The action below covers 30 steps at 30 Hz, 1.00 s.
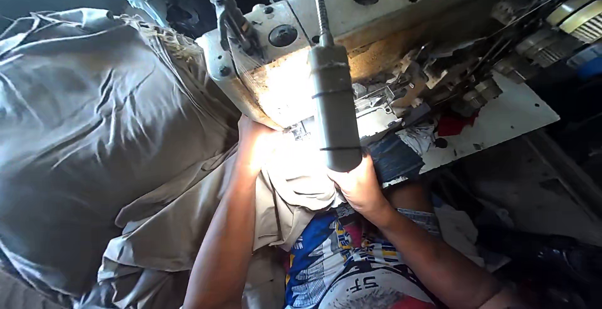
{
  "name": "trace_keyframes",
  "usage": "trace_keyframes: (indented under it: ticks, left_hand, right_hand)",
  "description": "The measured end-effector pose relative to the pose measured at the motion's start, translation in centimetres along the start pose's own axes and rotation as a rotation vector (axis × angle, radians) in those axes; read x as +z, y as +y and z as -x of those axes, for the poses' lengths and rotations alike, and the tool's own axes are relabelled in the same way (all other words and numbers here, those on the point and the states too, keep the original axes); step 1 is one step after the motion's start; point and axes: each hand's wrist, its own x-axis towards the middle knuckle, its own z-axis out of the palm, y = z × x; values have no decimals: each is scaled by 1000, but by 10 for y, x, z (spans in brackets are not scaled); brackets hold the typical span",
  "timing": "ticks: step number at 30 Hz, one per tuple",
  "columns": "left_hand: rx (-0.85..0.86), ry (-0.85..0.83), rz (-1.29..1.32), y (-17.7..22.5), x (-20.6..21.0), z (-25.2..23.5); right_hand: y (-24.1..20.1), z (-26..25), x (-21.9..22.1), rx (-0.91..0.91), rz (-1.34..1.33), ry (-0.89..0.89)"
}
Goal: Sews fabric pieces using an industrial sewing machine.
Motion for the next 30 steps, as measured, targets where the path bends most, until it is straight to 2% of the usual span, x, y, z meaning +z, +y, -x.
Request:
trace_keyframes:
  ticks: [2, 4, 8, 11, 17, 28, 30]
  left_hand:
    - [-95, -92, 169, 13, -15, -3]
    - [-104, -144, 219, 12, -19, -5]
    - [-35, -117, 211, 3, -14, -7]
    - [-12, -80, 358, 3, -11, -9]
    - [98, -122, 601, 7, -16, -14]
    - [106, -153, 520, -4, -14, -21]
    - [81, -152, 431, -7, -12, -22]
  right_hand:
    - [0, 3, -1, 1, 16, 5]
    - [-2, 8, -4, -2, 51, -2]
    - [-3, 10, -4, -51, 86, 9]
    - [1, 5, 0, -73, 85, 35]
    - [0, 4, 5, -27, 24, 15]
    - [2, 4, 8, -26, 80, 50]
    - [2, 3, 8, -21, 81, 52]
